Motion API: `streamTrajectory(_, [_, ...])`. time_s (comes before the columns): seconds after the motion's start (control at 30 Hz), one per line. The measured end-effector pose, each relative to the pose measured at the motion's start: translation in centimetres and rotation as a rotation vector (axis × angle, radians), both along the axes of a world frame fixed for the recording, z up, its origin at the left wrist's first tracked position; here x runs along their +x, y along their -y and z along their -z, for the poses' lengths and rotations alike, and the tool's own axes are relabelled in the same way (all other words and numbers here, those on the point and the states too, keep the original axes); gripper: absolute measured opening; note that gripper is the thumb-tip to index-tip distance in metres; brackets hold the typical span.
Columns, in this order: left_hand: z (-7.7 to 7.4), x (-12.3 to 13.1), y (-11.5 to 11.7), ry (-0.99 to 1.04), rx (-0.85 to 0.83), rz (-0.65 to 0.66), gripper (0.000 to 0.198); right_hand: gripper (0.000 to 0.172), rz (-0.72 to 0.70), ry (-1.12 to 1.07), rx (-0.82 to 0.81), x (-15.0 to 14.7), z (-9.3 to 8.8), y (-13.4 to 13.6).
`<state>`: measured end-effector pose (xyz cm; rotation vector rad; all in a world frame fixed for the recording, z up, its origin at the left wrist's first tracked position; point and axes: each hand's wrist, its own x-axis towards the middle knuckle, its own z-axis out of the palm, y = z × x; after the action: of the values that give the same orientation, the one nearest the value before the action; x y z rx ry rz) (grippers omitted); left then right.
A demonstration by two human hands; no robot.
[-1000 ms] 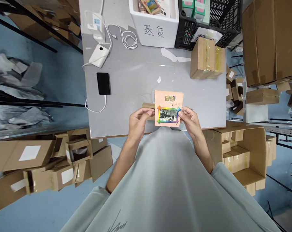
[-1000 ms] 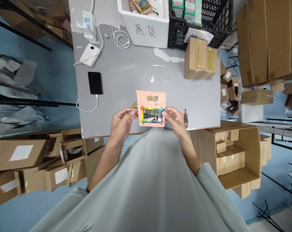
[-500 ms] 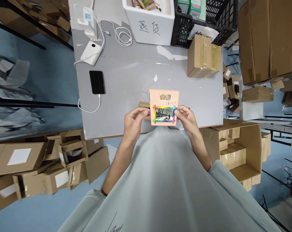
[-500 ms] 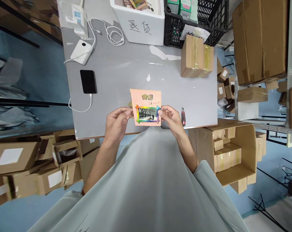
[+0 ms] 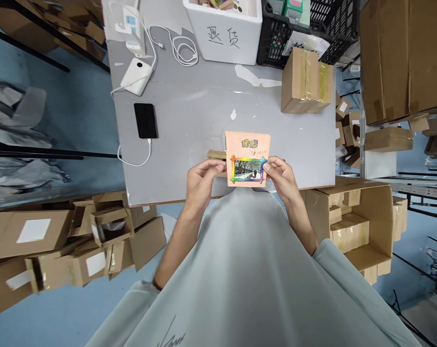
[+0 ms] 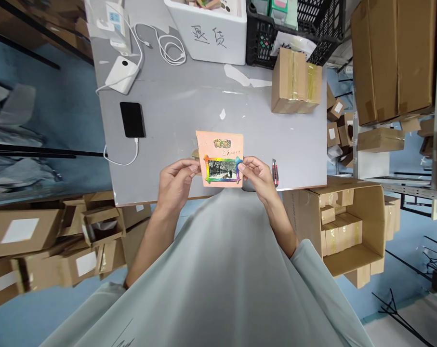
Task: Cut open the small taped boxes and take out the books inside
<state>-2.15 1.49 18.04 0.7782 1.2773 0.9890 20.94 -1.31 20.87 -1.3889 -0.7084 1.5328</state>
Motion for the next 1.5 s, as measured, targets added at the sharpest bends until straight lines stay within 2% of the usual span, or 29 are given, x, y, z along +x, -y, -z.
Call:
streamTrajectory(0.8, [-0.18,0.15,0.35,-0.037,0.014,-0.016,0.013,0.06,-0.03,0.012,0.023,-0.14,-0.31,0.23])
streamTrajectory(1.0, [-0.01,0.17,0.27,0.056,-0.007,-0.021,0.013,0.06,-0.044,0.003,0.029,-0.17,-0.06,0.27])
streamTrajectory(1.23, [-0.09,0.05,0.3,0.012,0.008,-0.049,0.013,0.058,-0.042,0.012,0.028,-0.23,-0.51,0.3])
streamTrajectory(1.5, [0.18,0.14,0.18,0.103,0.002,-0.067,0.016,0.056,-0.051,0.023,0.025,-0.2,-0.69,0.36])
